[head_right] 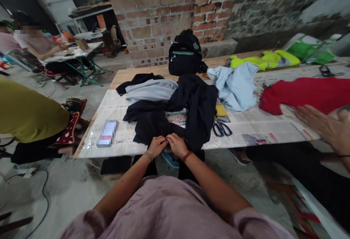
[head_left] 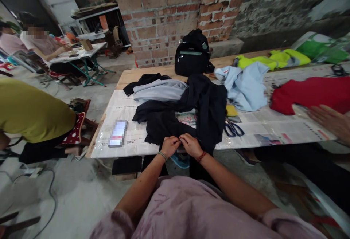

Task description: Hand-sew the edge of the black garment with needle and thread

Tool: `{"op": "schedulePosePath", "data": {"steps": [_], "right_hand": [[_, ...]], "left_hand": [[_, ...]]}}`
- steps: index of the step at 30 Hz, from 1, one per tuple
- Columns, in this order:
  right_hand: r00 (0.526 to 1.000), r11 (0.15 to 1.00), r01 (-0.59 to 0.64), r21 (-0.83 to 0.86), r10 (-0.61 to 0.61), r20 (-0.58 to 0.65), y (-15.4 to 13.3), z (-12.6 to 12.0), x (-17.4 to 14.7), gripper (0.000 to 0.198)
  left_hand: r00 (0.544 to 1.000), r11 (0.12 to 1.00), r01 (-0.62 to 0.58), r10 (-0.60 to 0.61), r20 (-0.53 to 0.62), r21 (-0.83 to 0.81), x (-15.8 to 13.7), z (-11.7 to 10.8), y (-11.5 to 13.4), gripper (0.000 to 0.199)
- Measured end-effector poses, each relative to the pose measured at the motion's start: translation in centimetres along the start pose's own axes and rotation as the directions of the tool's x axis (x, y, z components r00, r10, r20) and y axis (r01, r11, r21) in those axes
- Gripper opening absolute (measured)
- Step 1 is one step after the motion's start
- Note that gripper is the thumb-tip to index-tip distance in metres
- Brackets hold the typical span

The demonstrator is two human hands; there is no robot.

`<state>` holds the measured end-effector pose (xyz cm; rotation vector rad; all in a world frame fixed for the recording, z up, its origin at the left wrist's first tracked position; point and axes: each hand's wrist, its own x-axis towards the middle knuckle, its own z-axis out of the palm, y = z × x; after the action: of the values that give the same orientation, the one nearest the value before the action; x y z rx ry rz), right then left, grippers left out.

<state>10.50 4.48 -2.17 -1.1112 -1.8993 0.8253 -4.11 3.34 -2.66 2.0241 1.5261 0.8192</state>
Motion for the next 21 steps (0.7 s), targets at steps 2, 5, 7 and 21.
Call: {"op": "schedulePosePath", "data": {"steps": [2,5,7,21], "right_hand": [[0.996,0.993,-0.082,0.081,0.085,-0.040,0.1,0.6,0.1,0.016],[0.929,0.886,-0.331,0.324,0.367,-0.056,0.5,1.7,0.4,0.015],[0.869,0.768,-0.412,0.491,0.493,-0.041,0.6,2.2,0.5,0.018],[0.820,0.599,-0.445,0.666,0.571,0.035,0.2,1.9,0.7,0.022]], "left_hand": [[1.000,1.000,-0.007,0.007,-0.008,0.013,0.0,0.1,0.0,0.018],[1.000,1.000,0.006,-0.006,-0.019,0.014,0.0,0.2,0.1,0.015],[1.000,1.000,0.020,-0.019,-0.020,0.011,0.0,0.2,0.2,0.013],[0.994,0.991,-0.071,0.079,0.074,-0.109,0.2,-0.6,0.2,0.016]]}}
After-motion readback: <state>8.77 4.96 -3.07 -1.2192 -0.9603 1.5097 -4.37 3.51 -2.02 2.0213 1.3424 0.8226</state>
